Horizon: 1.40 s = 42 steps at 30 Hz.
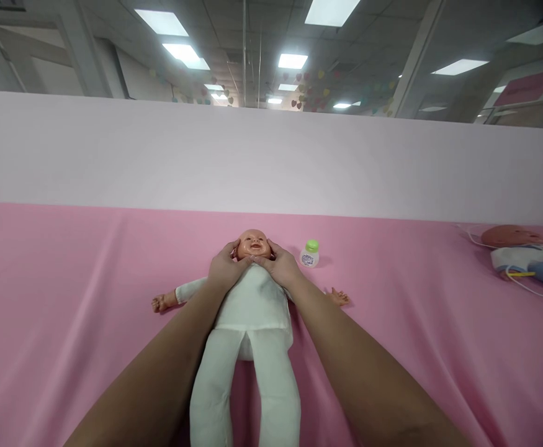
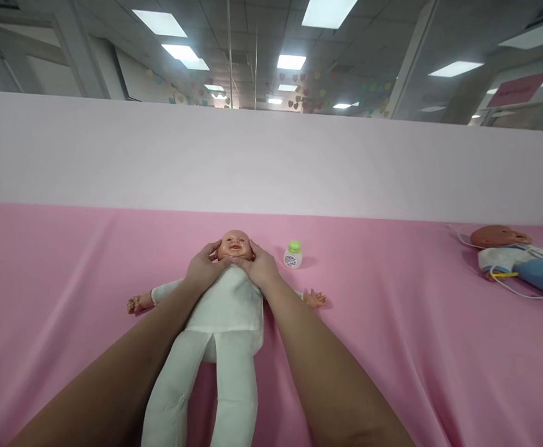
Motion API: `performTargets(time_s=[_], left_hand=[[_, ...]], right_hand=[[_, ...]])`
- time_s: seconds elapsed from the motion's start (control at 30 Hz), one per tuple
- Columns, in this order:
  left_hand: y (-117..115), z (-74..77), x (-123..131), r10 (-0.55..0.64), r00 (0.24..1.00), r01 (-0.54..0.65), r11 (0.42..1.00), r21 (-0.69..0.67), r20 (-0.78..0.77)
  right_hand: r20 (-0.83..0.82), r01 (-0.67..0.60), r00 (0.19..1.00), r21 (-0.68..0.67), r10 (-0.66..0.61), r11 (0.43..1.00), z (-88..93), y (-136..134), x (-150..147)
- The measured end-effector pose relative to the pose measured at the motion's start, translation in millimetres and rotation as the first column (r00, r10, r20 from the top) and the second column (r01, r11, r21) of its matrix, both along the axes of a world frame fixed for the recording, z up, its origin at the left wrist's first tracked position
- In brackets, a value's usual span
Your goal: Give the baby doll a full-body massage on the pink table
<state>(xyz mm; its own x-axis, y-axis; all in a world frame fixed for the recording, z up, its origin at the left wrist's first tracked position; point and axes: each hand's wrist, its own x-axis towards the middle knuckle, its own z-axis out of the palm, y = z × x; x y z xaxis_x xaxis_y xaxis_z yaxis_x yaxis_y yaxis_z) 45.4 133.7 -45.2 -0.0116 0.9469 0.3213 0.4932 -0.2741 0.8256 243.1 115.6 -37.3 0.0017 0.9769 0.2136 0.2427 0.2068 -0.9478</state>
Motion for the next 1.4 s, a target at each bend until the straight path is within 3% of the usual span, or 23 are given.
performTargets(time_s=[0.13,0.33,0.5,0.77,0.97,1.1,1.2,1.4], left_hand=[[1,-2.4,-1,-0.036,0.992,0.036,0.999,0.0,0.123],[1,-0.5,-2,-0.08,0.95,0.098,0.994,-0.044,0.302],[1,1.3,-2,-0.041,0.947,0.063,0.996,-0.06,0.318],[3,0.8,0,-0.044,0.953,0.054,0.998,-0.025,0.298],[1,4.4,1,-0.035,0.974,0.033,0.999,0.014,0.224],[1,1.9,2,-0.047,0.973,0.047,0.999,0.009,0.225],[1,-0.8,1,-0.041,0.99,0.04,0.999,0.011,0.132],[3,-3.2,1,-0.04,0.999,0.04,0.998,0.052,0.004]], right_hand=[[-0.004,0.001,1.0,0.014,-0.001,1.0,-6.5,8,3],[-0.087,-0.11,0.99,0.043,0.113,0.993,-10.6,15,12],[-0.238,-0.18,0.957,-0.037,0.166,0.983,-15.4,19,15],[-0.396,-0.149,0.91,-0.033,0.124,0.988,-22.6,24,7],[-0.367,-0.102,0.926,-0.032,0.083,0.994,-23.4,24,5],[-0.244,-0.106,0.964,0.018,0.107,0.994,-15.6,17,6],[-0.135,-0.099,0.985,0.058,0.106,0.993,-9.1,11,5],[-0.078,-0.025,0.997,0.023,0.027,0.999,-8.1,9,1]])
